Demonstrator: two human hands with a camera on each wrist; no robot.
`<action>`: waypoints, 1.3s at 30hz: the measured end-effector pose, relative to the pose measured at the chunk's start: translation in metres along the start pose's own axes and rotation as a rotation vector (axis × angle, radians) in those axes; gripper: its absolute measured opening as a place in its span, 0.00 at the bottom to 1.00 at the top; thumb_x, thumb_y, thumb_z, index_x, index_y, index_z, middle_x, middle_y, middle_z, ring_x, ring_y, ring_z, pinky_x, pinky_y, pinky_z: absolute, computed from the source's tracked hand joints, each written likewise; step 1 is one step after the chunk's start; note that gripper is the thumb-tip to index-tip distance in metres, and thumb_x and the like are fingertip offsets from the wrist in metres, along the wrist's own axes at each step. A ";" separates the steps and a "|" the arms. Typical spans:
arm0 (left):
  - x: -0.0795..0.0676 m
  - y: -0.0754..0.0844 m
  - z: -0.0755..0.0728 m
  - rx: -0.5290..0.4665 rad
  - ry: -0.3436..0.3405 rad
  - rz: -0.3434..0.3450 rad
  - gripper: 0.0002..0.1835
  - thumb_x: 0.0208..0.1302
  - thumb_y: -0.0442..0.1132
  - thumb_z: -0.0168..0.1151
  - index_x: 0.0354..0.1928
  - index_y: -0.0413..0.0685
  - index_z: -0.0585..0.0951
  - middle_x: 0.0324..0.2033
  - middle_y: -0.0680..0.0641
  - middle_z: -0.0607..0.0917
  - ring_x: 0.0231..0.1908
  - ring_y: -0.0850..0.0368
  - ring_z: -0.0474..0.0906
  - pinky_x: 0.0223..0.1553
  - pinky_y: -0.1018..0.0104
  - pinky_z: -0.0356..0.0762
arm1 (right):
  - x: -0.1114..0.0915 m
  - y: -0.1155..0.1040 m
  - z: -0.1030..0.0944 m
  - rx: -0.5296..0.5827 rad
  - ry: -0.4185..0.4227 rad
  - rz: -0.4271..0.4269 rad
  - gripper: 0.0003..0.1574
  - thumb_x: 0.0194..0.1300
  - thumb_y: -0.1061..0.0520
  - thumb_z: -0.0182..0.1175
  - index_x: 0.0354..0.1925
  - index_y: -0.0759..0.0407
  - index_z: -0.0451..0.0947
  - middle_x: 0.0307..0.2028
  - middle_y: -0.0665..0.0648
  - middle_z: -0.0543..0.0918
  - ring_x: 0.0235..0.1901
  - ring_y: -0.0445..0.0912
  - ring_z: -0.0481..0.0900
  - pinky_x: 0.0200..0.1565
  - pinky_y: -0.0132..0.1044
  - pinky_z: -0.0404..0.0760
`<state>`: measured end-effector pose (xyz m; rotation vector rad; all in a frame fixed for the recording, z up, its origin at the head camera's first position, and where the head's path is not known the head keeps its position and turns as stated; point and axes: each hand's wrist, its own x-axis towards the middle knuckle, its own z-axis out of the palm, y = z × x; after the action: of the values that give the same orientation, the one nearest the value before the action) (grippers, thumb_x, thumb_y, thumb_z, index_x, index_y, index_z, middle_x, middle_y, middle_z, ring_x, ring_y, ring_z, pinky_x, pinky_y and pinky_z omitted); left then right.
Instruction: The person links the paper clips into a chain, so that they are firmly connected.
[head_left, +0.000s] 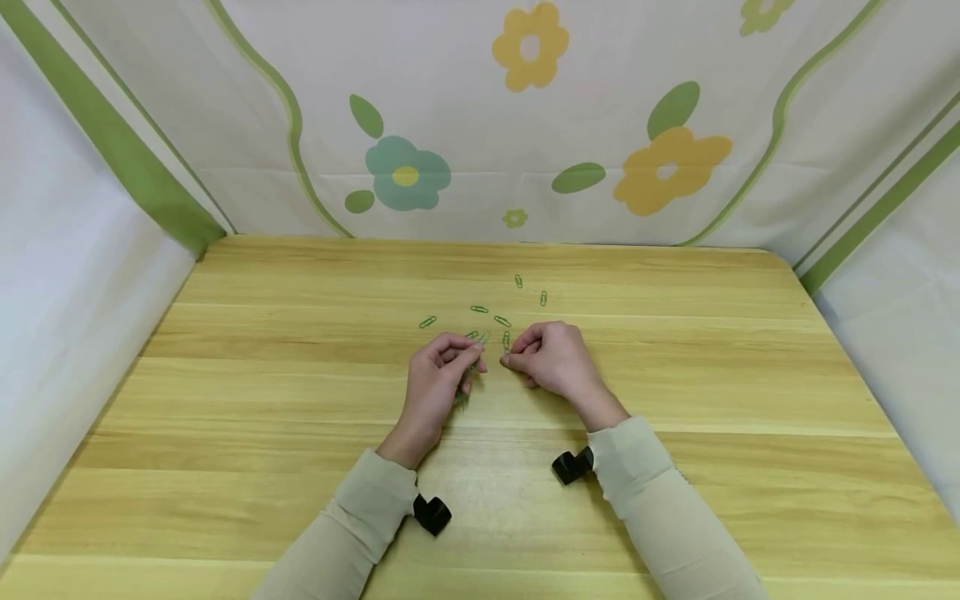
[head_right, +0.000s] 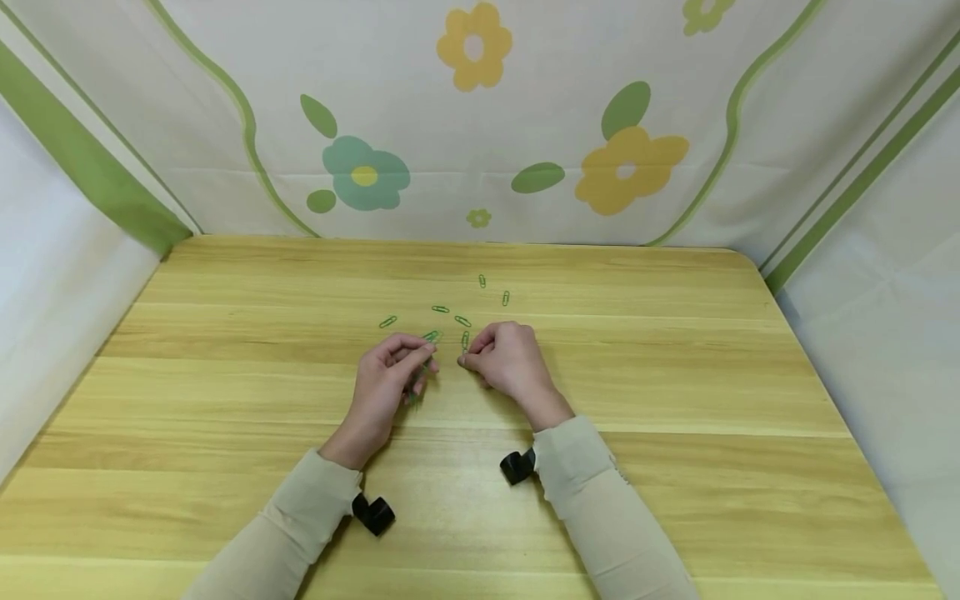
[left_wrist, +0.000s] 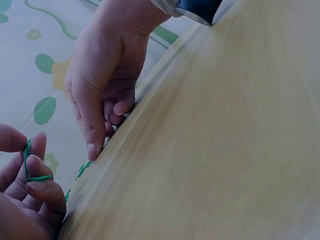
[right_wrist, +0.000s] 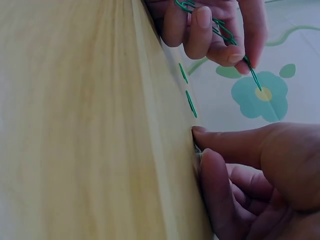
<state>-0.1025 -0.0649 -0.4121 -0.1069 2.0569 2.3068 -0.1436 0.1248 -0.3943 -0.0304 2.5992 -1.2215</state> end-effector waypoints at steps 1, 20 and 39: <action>0.000 0.000 0.000 0.001 0.000 0.001 0.06 0.78 0.35 0.65 0.47 0.39 0.85 0.27 0.53 0.88 0.20 0.60 0.71 0.24 0.72 0.72 | 0.000 0.000 0.001 -0.014 0.000 -0.005 0.11 0.67 0.52 0.77 0.38 0.57 0.88 0.26 0.55 0.90 0.19 0.44 0.86 0.27 0.38 0.86; 0.000 -0.003 0.000 0.048 0.010 -0.030 0.06 0.77 0.37 0.66 0.47 0.40 0.86 0.28 0.46 0.89 0.19 0.59 0.72 0.20 0.71 0.68 | 0.005 0.019 0.002 0.572 -0.214 -0.119 0.10 0.77 0.62 0.65 0.50 0.69 0.79 0.39 0.64 0.90 0.33 0.48 0.92 0.39 0.40 0.93; 0.001 -0.003 0.002 0.081 -0.010 -0.063 0.07 0.77 0.38 0.66 0.45 0.40 0.87 0.29 0.46 0.90 0.18 0.59 0.73 0.18 0.71 0.67 | 0.005 0.020 0.007 0.677 -0.160 -0.192 0.10 0.75 0.68 0.63 0.52 0.71 0.78 0.40 0.57 0.90 0.38 0.46 0.92 0.40 0.38 0.92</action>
<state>-0.1033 -0.0628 -0.4150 -0.1539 2.1067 2.1803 -0.1444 0.1315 -0.4146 -0.2363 1.9657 -2.0084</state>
